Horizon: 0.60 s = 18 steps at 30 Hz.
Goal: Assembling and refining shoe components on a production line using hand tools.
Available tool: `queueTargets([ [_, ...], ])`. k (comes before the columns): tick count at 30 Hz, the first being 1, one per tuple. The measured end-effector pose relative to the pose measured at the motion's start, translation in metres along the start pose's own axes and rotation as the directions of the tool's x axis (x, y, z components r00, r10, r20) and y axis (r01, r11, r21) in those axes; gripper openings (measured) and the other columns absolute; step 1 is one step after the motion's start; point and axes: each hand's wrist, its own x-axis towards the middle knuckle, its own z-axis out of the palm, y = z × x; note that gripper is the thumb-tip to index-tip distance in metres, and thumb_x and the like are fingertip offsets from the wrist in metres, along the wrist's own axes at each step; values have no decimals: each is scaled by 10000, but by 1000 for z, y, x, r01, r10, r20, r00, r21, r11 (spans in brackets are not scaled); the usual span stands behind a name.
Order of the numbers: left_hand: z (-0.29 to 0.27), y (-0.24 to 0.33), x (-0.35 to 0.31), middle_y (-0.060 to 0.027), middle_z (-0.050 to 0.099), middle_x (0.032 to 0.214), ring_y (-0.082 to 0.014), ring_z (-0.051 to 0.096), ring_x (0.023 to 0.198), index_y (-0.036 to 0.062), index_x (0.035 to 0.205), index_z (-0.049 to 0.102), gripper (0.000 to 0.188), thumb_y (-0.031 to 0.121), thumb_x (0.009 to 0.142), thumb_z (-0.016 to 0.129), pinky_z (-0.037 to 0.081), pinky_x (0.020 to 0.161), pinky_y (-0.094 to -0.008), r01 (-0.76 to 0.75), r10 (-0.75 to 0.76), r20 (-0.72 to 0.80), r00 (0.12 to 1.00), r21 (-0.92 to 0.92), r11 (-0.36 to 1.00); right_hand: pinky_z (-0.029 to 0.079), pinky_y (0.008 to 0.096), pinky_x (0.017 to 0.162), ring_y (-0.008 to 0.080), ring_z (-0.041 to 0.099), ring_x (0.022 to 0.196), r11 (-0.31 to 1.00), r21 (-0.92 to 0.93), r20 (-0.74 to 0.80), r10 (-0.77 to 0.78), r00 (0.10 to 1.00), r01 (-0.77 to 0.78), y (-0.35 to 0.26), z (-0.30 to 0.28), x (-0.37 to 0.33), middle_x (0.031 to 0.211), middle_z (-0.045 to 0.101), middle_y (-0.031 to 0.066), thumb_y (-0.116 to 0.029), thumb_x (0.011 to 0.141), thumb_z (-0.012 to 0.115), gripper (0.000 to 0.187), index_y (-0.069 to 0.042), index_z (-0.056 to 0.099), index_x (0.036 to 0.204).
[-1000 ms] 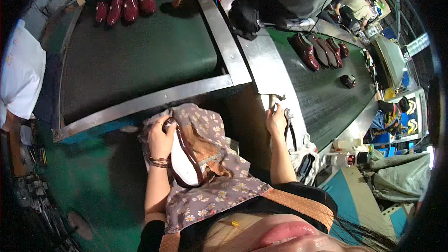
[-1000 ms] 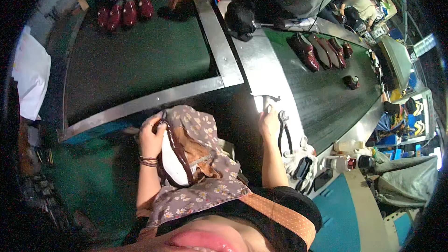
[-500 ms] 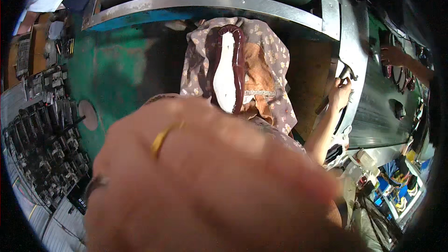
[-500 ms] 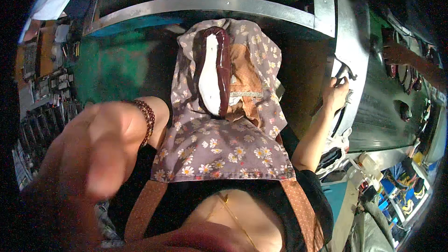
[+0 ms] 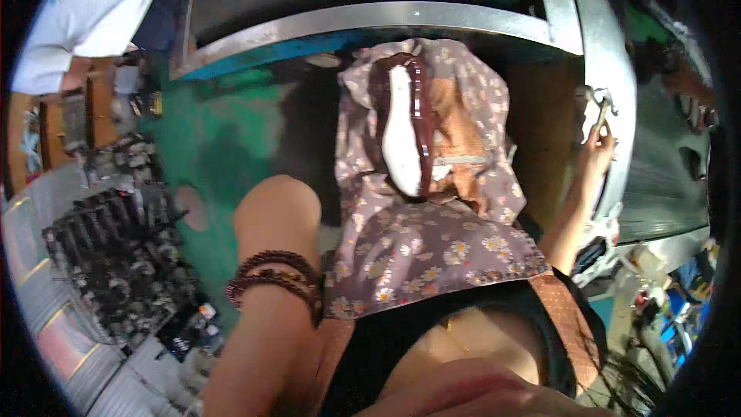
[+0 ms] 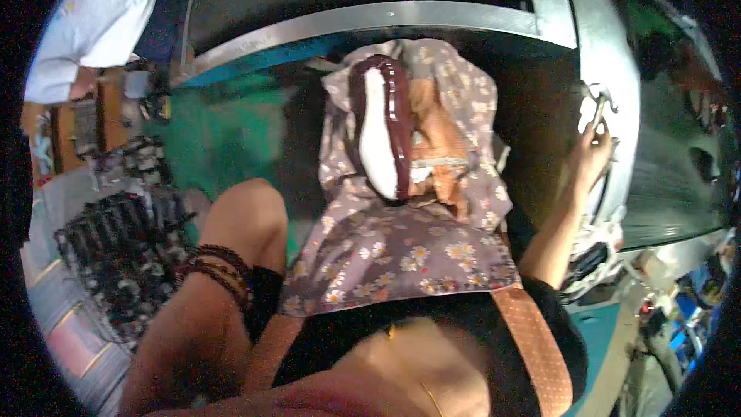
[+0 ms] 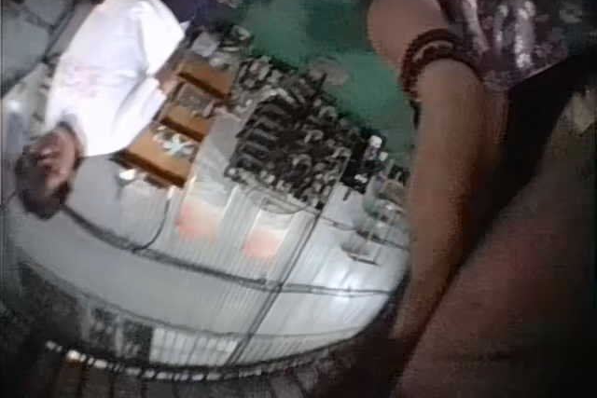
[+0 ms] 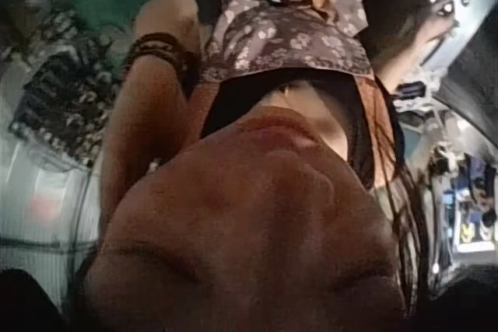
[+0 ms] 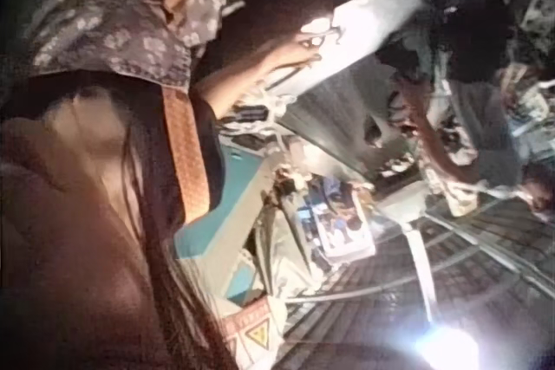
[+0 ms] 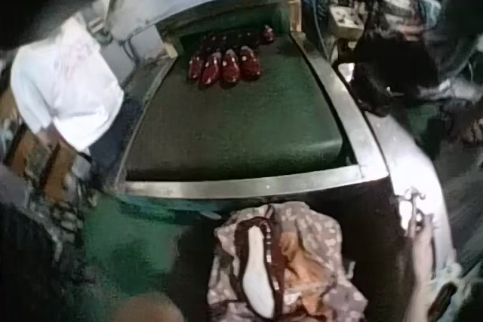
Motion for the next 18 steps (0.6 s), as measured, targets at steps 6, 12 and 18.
queueTargets([
  [6, 0, -8, -45, -170, 410, 1409, -308, 402, 1296, 21, 1322, 455, 439, 185, 916, 493, 363, 1079, -431, 283, -373, 350, 859, 282, 917, 416, 191, 620, 53, 538, 744, 835, 549, 169, -75, 983, -31, -85, -27, -27, 940, 653, 47, -155, 922, 619, 400, -68, 525, 1301],
  [12, -5, -39, -132, -192, 479, 1355, -338, 487, 1228, 0, 1236, 542, 434, 107, 820, 601, 376, 1046, -435, 368, -661, 443, 606, 580, 726, 322, 148, 522, 7, 405, 613, 632, 759, 438, -315, 842, -159, -124, -2, -76, 832, 540, -48, -122, 977, 485, 411, -44, 435, 1377],
  [18, -4, -66, -252, -271, 259, 1483, -351, 263, 1389, -66, 1451, 170, 807, 99, 837, 666, 287, 1093, -383, 809, -874, -390, 291, 588, 7, 385, 333, 1011, 304, 508, 1234, 684, 673, 396, -655, 643, 282, -164, 18, -94, 1341, 504, 203, -33, 937, 477, 448, -28, 406, 1379],
])
